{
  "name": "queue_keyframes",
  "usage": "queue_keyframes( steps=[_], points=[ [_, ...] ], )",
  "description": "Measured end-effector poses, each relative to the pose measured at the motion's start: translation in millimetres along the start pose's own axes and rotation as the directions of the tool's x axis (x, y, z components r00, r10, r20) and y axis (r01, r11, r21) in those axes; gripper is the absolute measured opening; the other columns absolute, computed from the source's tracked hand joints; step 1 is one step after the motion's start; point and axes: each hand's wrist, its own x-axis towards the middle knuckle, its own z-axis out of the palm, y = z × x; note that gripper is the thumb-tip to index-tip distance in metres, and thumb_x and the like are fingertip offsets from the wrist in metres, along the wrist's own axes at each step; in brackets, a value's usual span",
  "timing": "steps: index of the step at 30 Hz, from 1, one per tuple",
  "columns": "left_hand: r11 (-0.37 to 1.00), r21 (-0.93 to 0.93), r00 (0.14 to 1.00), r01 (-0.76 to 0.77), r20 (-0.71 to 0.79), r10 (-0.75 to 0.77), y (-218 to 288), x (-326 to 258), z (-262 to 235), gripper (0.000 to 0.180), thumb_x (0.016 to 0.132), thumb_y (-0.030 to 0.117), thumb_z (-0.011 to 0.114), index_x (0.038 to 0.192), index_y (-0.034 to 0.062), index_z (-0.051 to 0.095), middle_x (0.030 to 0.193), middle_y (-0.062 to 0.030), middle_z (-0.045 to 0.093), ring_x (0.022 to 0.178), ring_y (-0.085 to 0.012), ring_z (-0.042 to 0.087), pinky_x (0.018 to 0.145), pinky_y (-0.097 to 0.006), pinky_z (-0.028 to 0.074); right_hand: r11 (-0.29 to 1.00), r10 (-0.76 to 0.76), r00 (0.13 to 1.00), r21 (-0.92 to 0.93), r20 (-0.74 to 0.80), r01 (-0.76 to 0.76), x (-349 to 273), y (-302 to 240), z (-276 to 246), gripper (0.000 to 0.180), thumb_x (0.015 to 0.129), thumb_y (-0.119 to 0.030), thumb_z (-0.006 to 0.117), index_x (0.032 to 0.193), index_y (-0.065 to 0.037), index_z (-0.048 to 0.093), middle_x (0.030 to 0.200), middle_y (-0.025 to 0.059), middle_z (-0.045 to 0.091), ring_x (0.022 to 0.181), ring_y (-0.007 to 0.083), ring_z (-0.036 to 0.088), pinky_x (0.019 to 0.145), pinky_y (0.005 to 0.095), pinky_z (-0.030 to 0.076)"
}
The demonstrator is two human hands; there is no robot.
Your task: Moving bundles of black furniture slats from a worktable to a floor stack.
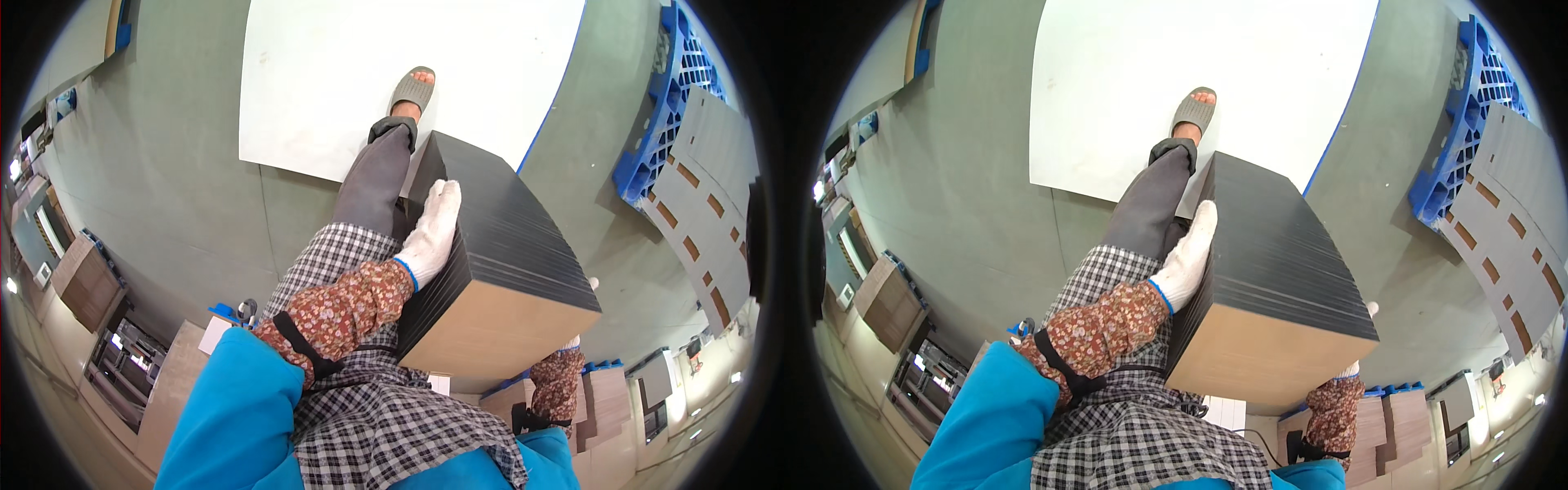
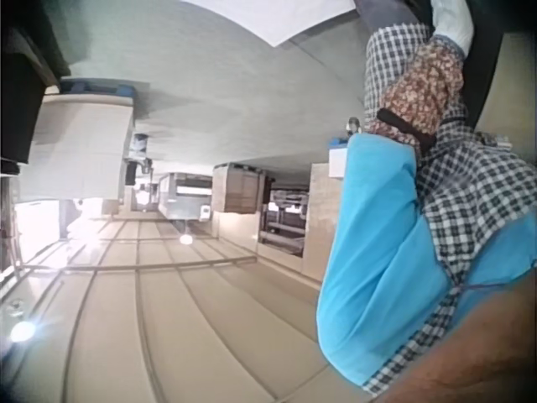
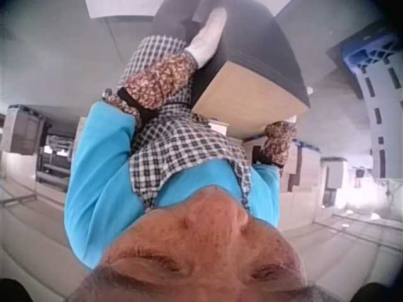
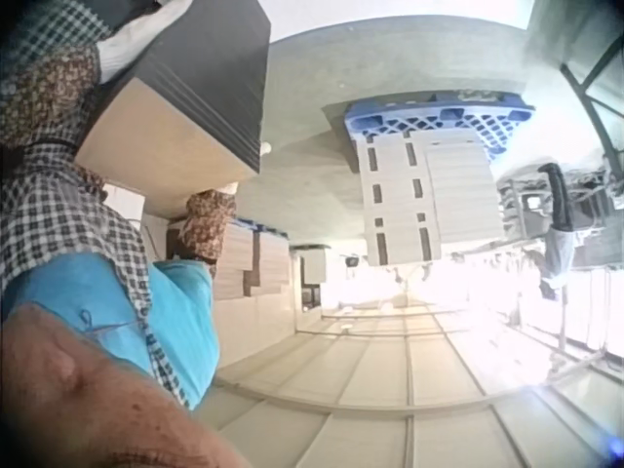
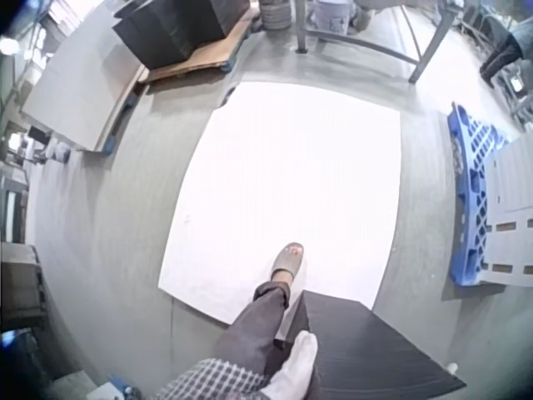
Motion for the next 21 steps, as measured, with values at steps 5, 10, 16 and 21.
queue_keyframes(
  steps=[5, 10, 16, 21],
  points=[
    [0.811, 0.245, 0.841, -0.531, 0.039, 0.539, -62.6, -17.1, 18.2, 0.044, 0.103, 0.012, 0.036, 0.144, -0.0054, 0.033, 0.149, -0.0365, 0.029, 0.146, -0.0450, 0.026, 0.121, -0.043, 0.023, 0.556, -0.286, 0.955, -0.825, -0.078, 0.100, -20.6, 1.6, -74.5, 0.063, 0.106, -0.056, 0.037, 0.143, -0.005, 0.047, 0.142, 0.0118, 0.054, 0.125, 0.0239, 0.054, 0.106, 0.0393, 0.046],
    [0.975, -0.063, 0.962, -0.212, 0.165, 0.220, -25.6, -90.6, 4.3, 0.091, 0.101, 0.047, 0.047, 0.156, -0.0082, 0.001, 0.164, -0.0300, 0.003, 0.154, -0.0399, 0.001, 0.125, -0.045, 0.004, 0.992, 0.060, 0.978, -0.099, -0.199, -0.081, -72.9, -12.0, 9.3, 0.093, 0.096, -0.077, 0.028, 0.154, -0.004, 0.034, 0.154, 0.0128, 0.043, 0.141, 0.0306, 0.040, 0.116, 0.0447, 0.031],
    [0.983, 0.054, 0.971, -0.175, 0.172, 0.164, -3.0, -94.8, 4.1, 0.099, 0.098, 0.051, 0.053, 0.157, -0.0063, -0.003, 0.164, -0.0296, 0.000, 0.154, -0.0402, 0.000, 0.125, -0.045, 0.006, 0.997, 0.043, 0.964, -0.048, -0.263, -0.057, -74.7, -8.9, 36.8, 0.094, 0.096, -0.077, 0.032, 0.156, -0.004, 0.029, 0.159, 0.0124, 0.036, 0.143, 0.0319, 0.036, 0.118, 0.0455, 0.028],
    [0.978, 0.053, 0.971, -0.200, 0.147, 0.190, -6.5, -91.8, 8.0, 0.105, 0.096, 0.060, 0.054, 0.156, -0.0089, 0.002, 0.163, -0.0313, 0.004, 0.154, -0.0412, 0.001, 0.125, -0.048, 0.003, 0.998, 0.018, 0.959, -0.053, -0.282, -0.034, -72.7, -7.5, 37.6, 0.094, 0.095, -0.076, 0.035, 0.156, -0.005, 0.028, 0.160, 0.0123, 0.034, 0.144, 0.0325, 0.035, 0.119, 0.0469, 0.027]
  ],
)
